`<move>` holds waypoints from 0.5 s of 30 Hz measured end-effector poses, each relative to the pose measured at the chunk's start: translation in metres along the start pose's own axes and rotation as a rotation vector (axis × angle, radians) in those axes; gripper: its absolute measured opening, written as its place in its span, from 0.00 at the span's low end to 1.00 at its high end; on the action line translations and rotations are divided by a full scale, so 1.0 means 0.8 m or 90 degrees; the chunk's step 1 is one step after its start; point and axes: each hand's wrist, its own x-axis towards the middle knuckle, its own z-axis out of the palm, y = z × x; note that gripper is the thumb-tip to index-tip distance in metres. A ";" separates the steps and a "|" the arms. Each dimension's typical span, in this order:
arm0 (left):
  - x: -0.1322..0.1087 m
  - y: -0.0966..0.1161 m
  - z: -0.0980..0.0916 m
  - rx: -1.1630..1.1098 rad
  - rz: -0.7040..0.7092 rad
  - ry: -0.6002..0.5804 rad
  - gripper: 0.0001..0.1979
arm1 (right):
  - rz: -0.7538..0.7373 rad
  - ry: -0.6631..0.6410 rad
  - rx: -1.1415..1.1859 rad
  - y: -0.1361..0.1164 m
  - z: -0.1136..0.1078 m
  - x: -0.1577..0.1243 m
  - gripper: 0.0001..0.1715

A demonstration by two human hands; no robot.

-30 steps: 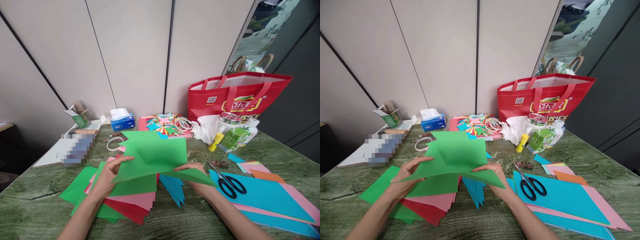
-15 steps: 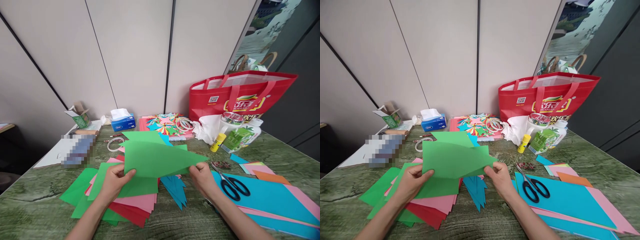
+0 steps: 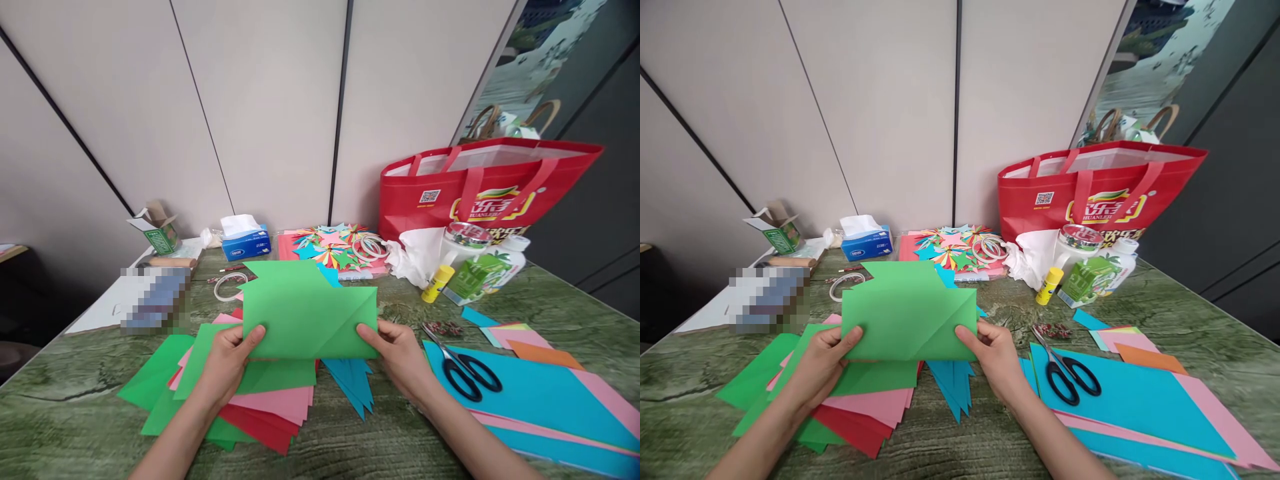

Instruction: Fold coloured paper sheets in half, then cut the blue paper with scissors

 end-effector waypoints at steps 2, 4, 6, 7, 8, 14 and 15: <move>-0.001 0.002 0.001 0.025 0.012 0.024 0.16 | 0.036 -0.011 0.010 -0.001 0.000 0.001 0.20; -0.001 0.002 0.000 0.052 0.027 0.048 0.16 | 0.058 -0.027 0.027 -0.002 0.001 0.001 0.21; -0.001 0.003 0.000 0.064 0.048 0.063 0.16 | 0.066 -0.039 0.048 -0.002 0.002 0.001 0.20; 0.000 0.003 0.000 0.062 0.060 0.069 0.15 | 0.066 -0.045 0.059 -0.003 0.002 0.001 0.19; 0.001 0.003 0.001 0.059 0.075 0.077 0.14 | 0.066 -0.050 0.072 -0.004 0.003 0.001 0.18; 0.006 -0.003 0.004 0.080 0.201 0.129 0.13 | -0.025 -0.058 0.081 -0.013 0.005 -0.002 0.31; 0.006 -0.004 0.004 0.091 0.222 0.140 0.15 | -0.061 -0.040 0.047 -0.014 0.005 -0.003 0.37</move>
